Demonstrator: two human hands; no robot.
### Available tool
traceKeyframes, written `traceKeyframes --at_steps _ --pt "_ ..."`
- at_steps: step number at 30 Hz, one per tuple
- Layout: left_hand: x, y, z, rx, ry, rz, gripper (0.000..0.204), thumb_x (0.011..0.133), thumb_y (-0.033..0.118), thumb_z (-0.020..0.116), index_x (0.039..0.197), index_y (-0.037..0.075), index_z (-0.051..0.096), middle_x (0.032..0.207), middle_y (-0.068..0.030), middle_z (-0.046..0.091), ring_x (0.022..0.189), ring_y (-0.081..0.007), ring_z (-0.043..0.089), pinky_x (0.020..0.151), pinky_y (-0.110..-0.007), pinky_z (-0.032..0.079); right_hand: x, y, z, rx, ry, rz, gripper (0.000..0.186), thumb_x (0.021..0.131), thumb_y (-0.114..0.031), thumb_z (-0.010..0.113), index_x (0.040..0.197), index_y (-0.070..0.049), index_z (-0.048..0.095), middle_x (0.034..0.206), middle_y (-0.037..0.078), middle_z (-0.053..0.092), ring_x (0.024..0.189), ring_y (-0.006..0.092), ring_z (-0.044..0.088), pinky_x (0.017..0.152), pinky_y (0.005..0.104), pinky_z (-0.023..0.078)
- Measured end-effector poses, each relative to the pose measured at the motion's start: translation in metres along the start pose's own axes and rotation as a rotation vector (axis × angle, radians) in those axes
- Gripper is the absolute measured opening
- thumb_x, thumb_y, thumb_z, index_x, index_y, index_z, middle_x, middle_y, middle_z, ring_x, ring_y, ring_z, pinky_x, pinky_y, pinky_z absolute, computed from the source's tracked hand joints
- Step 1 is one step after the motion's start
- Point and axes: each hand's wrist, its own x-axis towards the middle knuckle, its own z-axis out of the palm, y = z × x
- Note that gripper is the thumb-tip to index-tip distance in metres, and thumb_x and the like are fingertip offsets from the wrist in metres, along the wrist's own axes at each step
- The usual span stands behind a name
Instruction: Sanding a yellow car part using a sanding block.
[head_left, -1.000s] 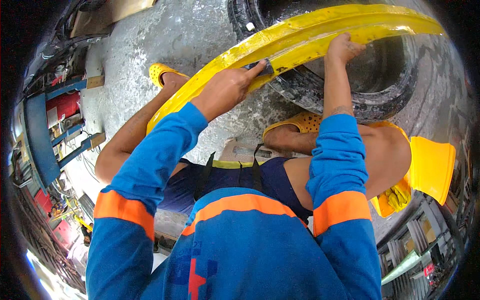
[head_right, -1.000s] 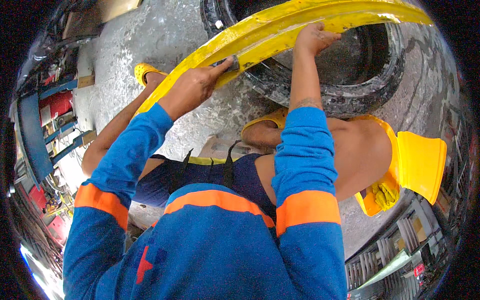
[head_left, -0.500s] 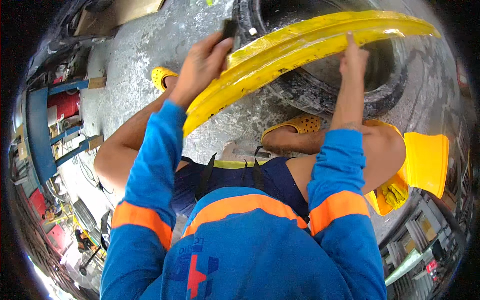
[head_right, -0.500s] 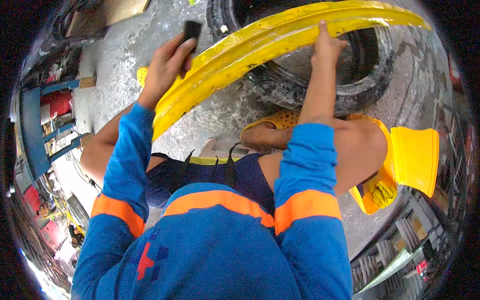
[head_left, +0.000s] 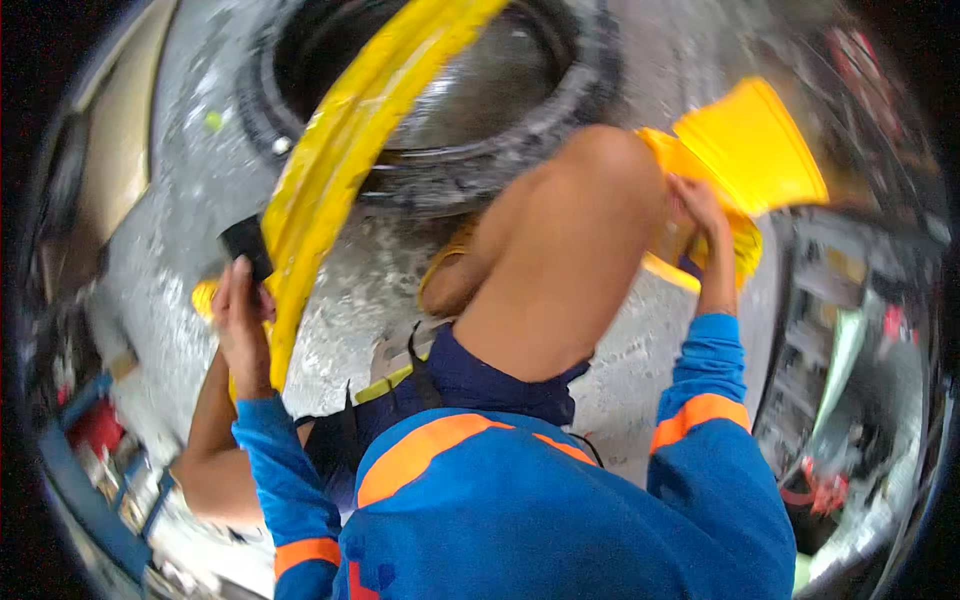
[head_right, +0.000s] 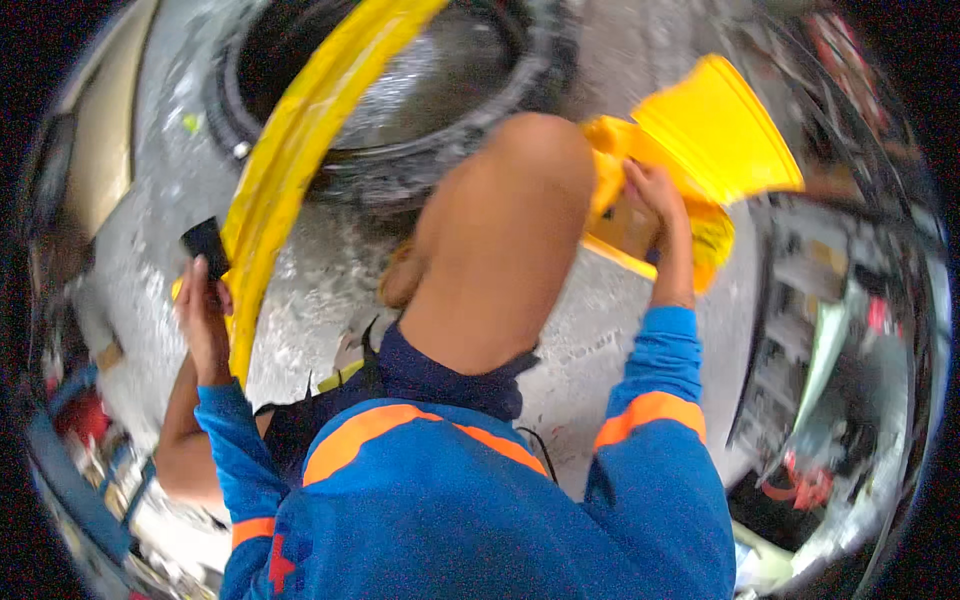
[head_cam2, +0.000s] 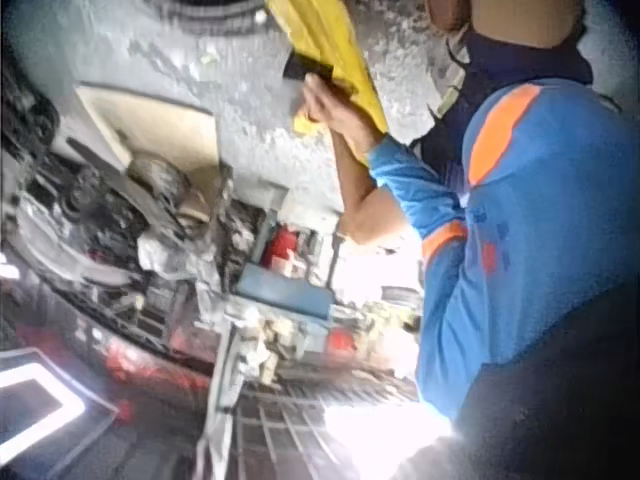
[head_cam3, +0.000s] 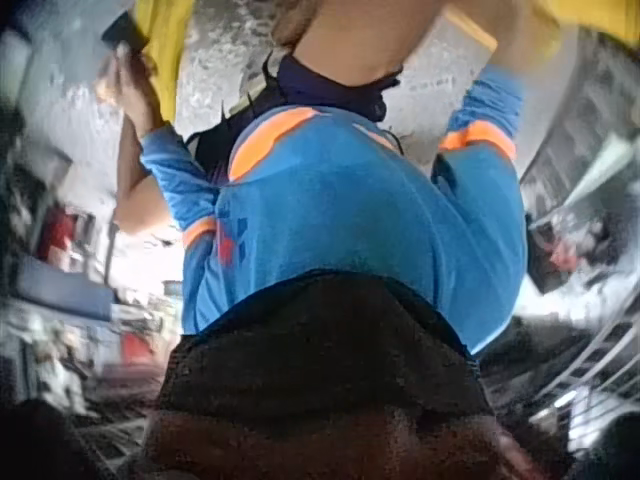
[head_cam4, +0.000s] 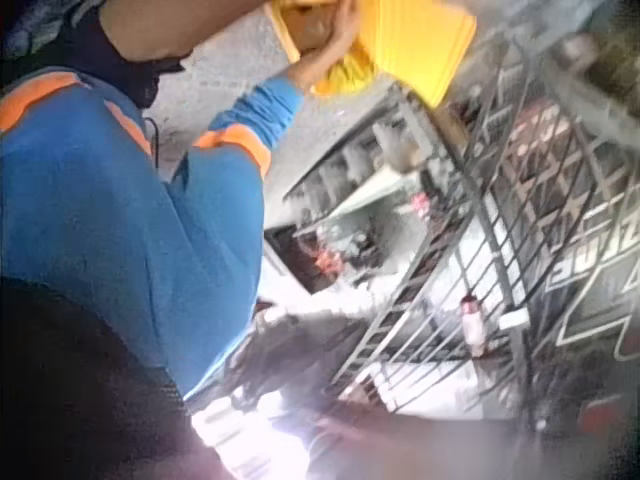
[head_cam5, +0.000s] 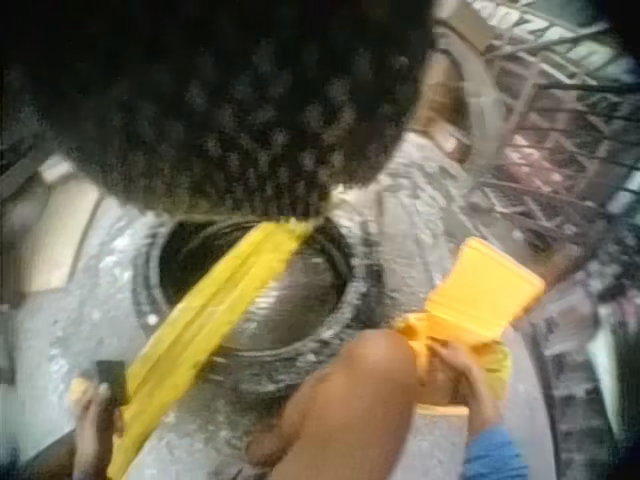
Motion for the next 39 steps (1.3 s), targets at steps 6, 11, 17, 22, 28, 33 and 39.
traceKeyframes --at_steps 6,11,17,22,28,33,39 --pt "-0.004 0.002 -0.010 0.316 0.087 0.235 0.030 0.107 0.030 0.059 0.101 0.004 0.073 0.089 -0.0003 0.057 0.081 -0.0118 0.053 0.073 -0.026 0.042 0.094 0.102 0.096 -0.029 -0.138 0.011 0.054 0.104 -0.045 0.059 0.135 -0.001 0.063 0.131 0.014 0.067 0.121 0.0207 0.062 0.102 0.0358 0.051" --pt "-0.009 0.012 -0.015 -0.309 0.051 0.027 0.036 0.108 0.028 0.056 0.124 -0.002 0.067 0.115 -0.0106 0.070 0.099 -0.0169 0.067 0.088 -0.029 0.053 0.099 0.134 0.112 -0.054 -0.074 0.116 0.049 0.104 -0.039 0.058 0.135 -0.001 0.063 0.133 0.015 0.066 0.122 0.0223 0.062 0.104 0.0364 0.051" --pt "-0.007 0.025 -0.021 -0.453 0.065 -0.106 0.041 0.108 0.024 0.054 0.136 -0.005 0.056 0.125 -0.0210 0.069 0.108 -0.0260 0.071 0.097 -0.035 0.056 0.089 0.180 0.098 0.192 -0.016 0.195 0.044 0.106 -0.031 0.056 0.136 0.000 0.062 0.134 0.015 0.066 0.123 0.0244 0.062 0.106 0.0371 0.052" --pt "0.024 0.020 0.017 -0.375 -0.139 0.037 0.039 0.107 0.022 0.056 0.136 -0.003 0.057 0.123 -0.0189 0.070 0.106 -0.0224 0.071 0.101 -0.036 0.055 0.069 0.225 0.025 0.892 -0.093 0.114 0.039 0.106 -0.024 0.055 0.136 0.001 0.062 0.135 0.016 0.065 0.124 0.0261 0.062 0.108 0.0377 0.052" --pt "0.088 0.043 0.159 -0.548 -0.428 0.063 0.036 0.104 0.017 0.058 0.134 -0.003 0.059 0.118 -0.0146 0.072 0.099 -0.0242 0.074 0.092 -0.033 0.060 0.056 0.023 -0.087 1.318 -0.171 -0.092 0.023 0.103 -0.005 0.053 0.119 0.007 0.066 0.127 0.021 0.067 0.122 0.0299 0.063 0.114 0.0432 0.048" --pt "0.110 0.093 0.267 -0.874 -0.541 -0.114 0.024 0.099 0.013 0.060 0.115 -0.005 0.065 0.098 -0.0137 0.072 0.076 -0.0245 0.075 0.059 -0.033 0.060 0.022 -0.263 0.020 0.758 -0.863 -0.247 0.044 0.107 -0.031 0.049 0.130 0.004 0.063 0.127 0.022 0.068 0.122 0.0315 0.065 0.111 0.0428 0.049" --pt "0.132 0.074 0.198 -0.418 -0.114 0.336 0.022 0.098 0.024 0.070 0.104 0.004 0.078 0.085 -0.0077 0.074 0.071 -0.0141 0.064 0.064 -0.034 0.053 0.017 -0.422 0.135 -0.113 -0.892 -0.553 0.045 0.102 -0.044 0.060 0.115 -0.002 0.071 0.106 0.009 0.075 0.090 0.0261 0.073 0.085 0.0367 0.058"
